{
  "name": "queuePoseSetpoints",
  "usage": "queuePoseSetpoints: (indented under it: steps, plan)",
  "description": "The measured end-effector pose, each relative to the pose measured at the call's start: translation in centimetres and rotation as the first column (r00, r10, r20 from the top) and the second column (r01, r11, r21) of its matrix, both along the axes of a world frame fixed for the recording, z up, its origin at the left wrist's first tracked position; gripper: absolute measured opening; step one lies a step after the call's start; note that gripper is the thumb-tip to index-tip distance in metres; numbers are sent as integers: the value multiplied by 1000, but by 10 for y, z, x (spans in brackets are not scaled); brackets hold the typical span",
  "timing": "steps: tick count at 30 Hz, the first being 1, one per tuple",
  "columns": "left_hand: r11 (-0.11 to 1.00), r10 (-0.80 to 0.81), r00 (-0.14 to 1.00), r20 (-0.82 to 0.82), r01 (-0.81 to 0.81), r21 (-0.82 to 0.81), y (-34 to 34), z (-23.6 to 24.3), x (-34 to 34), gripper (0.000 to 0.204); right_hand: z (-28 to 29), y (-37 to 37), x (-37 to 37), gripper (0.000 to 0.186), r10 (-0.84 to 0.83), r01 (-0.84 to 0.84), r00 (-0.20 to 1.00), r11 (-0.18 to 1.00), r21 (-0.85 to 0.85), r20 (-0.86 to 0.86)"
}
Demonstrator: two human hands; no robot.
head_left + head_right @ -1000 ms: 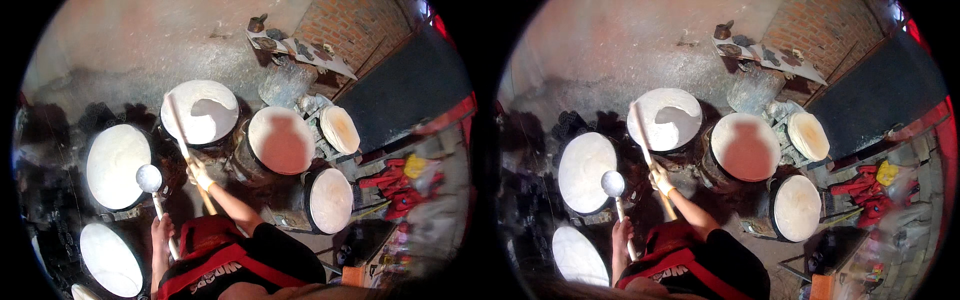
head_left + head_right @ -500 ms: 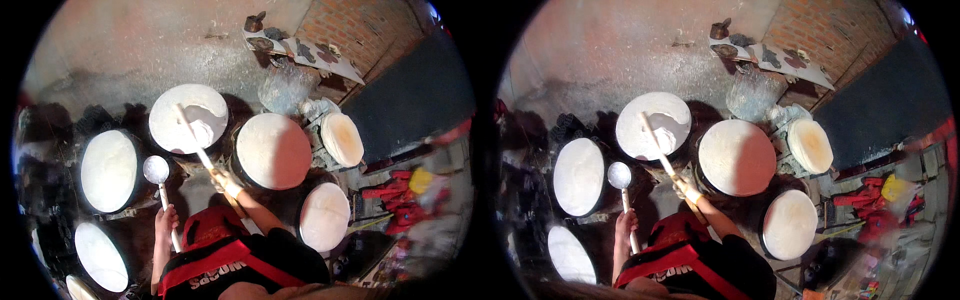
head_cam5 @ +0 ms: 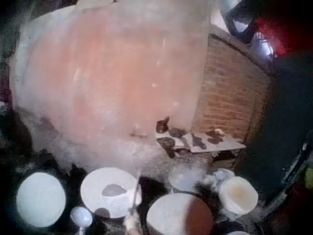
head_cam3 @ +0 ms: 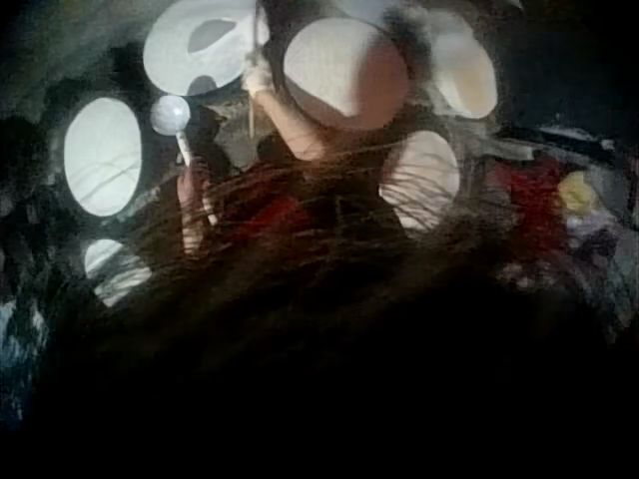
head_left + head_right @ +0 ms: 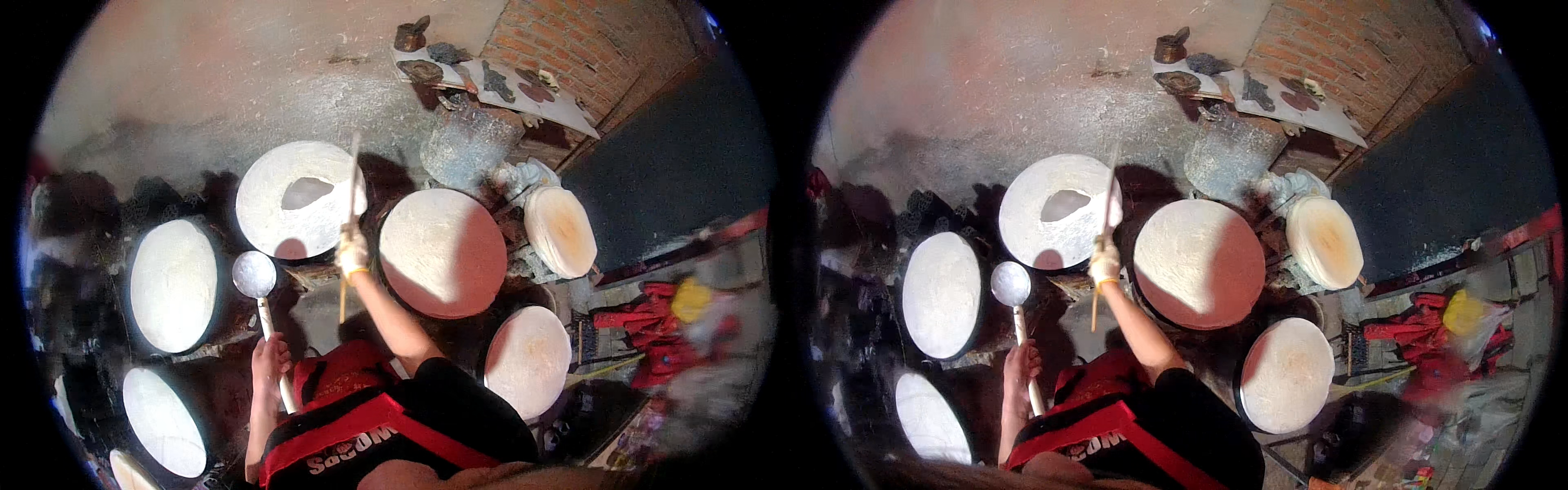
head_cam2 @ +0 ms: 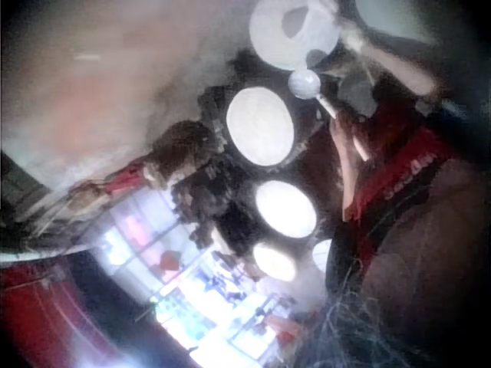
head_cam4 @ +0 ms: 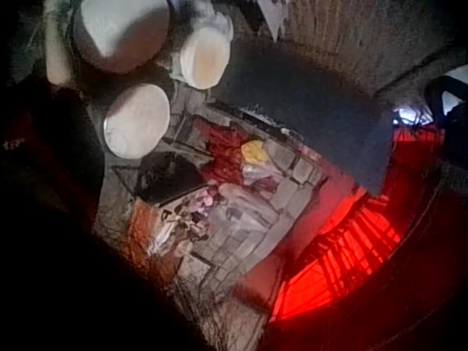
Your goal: The person prepares thin pancakes or crepes on several circular hot plates using a ladle to pour batter and a thin stick to spread and flip them.
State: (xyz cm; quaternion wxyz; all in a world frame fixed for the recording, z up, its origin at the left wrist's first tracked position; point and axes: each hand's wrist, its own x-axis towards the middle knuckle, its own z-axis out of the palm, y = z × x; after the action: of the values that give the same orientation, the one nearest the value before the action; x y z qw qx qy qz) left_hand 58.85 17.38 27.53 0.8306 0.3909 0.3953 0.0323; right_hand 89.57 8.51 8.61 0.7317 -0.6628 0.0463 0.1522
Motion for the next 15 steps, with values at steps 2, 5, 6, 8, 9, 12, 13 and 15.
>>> queuePoseSetpoints:
  steps: [2,5,6,8,9,12,13,15]
  plan:
    - [1000,20,1000,4,-20,-5,14,-9,-8,29,9,16,-29,31,267,52,850,816,-575,455]
    - [993,114,993,21,-113,-38,19,3,-13,30,56,-4,-74,41,155,-57,838,978,-198,524]
    - [991,130,991,13,-130,-14,20,7,-15,31,48,-3,-86,41,-26,84,857,992,-91,515]
    - [997,79,996,38,-79,6,24,12,-15,30,12,2,-98,41,-385,294,897,887,356,218]
    - [998,57,997,50,-58,18,26,12,-14,30,4,13,-97,39,-375,303,875,917,260,305]
    - [998,-11,1000,22,10,62,43,1,-27,27,68,48,-115,43,-32,138,925,957,-255,380]
    - [998,-32,997,71,28,64,43,1,-23,26,57,61,-92,43,-92,194,840,971,-139,534]
    - [998,-1,989,147,-8,62,50,-14,-30,24,85,50,-94,40,200,-212,975,967,-143,-96]
